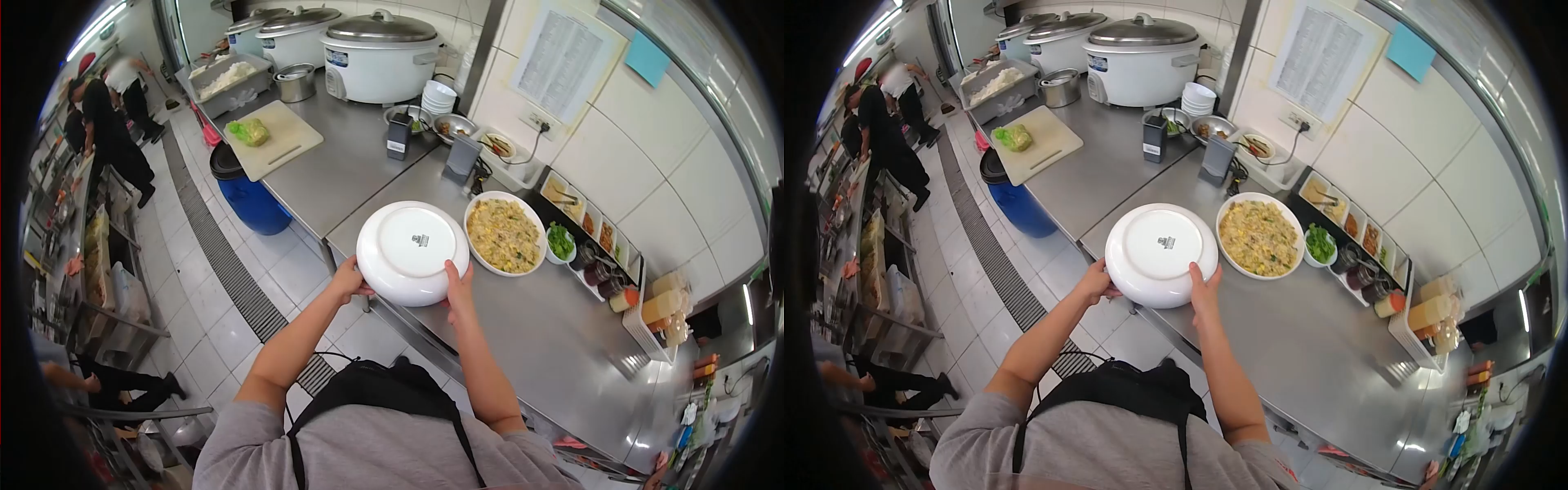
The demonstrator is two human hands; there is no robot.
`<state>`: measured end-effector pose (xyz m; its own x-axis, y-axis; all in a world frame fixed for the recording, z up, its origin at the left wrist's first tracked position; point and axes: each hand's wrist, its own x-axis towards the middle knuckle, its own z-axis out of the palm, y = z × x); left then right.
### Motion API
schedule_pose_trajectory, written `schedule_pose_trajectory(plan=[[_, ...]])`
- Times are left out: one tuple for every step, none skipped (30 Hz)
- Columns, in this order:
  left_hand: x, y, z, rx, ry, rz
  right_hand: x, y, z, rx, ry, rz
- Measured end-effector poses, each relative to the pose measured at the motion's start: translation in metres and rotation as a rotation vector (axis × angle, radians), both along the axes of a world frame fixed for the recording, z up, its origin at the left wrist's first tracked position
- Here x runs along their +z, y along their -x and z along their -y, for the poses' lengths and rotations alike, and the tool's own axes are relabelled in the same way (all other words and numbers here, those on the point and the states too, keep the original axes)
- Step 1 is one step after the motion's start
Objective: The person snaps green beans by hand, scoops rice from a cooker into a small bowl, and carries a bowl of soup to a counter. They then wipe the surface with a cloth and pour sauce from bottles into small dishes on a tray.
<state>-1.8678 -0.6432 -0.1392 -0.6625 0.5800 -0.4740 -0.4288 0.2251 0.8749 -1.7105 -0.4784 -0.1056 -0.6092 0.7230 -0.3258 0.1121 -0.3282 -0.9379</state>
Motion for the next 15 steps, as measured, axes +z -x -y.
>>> schedule_pose_trajectory(plan=[[0.002,0.007,-0.001,0.017,0.000,-0.003,-0.005,0.009,-0.004,0.007,0.006,-0.001],[0.003,0.014,-0.002,0.030,0.004,-0.001,-0.004,0.019,-0.006,-0.003,-0.039,0.075],[0.004,0.022,-0.004,0.031,0.017,0.004,-0.004,0.028,-0.009,-0.015,-0.084,0.153],[0.004,0.032,-0.006,0.026,0.017,0.001,-0.004,0.036,-0.013,-0.015,-0.070,0.159],[0.003,0.039,-0.007,0.020,0.018,-0.001,0.003,0.042,-0.015,0.027,-0.033,0.112],[0.002,0.044,-0.008,0.019,0.029,0.005,0.006,0.050,-0.017,0.068,0.001,0.063],[0.003,0.051,-0.010,0.037,0.025,0.003,0.006,0.058,-0.020,0.068,0.008,0.065],[0.005,0.059,-0.012,0.055,0.023,0.001,0.008,0.067,-0.022,0.081,0.021,0.070],[0.007,0.067,-0.014,0.071,0.022,-0.002,0.009,0.076,-0.024,0.092,0.034,0.075],[0.007,0.075,-0.016,0.067,0.031,0.000,0.011,0.083,-0.027,0.088,0.044,0.077],[0.006,0.084,-0.017,0.059,-0.007,0.005,0.020,0.090,-0.026,0.099,0.033,0.086],[0.004,0.091,-0.018,0.052,-0.044,0.014,0.023,0.096,-0.028,0.111,0.024,0.097],[0.002,0.097,-0.020,0.050,-0.033,0.021,0.020,0.104,-0.031,0.109,0.035,0.104],[0.001,0.104,-0.023,0.049,-0.023,0.013,0.015,0.113,-0.035,0.106,0.004,0.089],[0.001,0.110,-0.023,0.053,-0.009,0.005,0.010,0.121,-0.038,0.106,-0.024,0.073]])
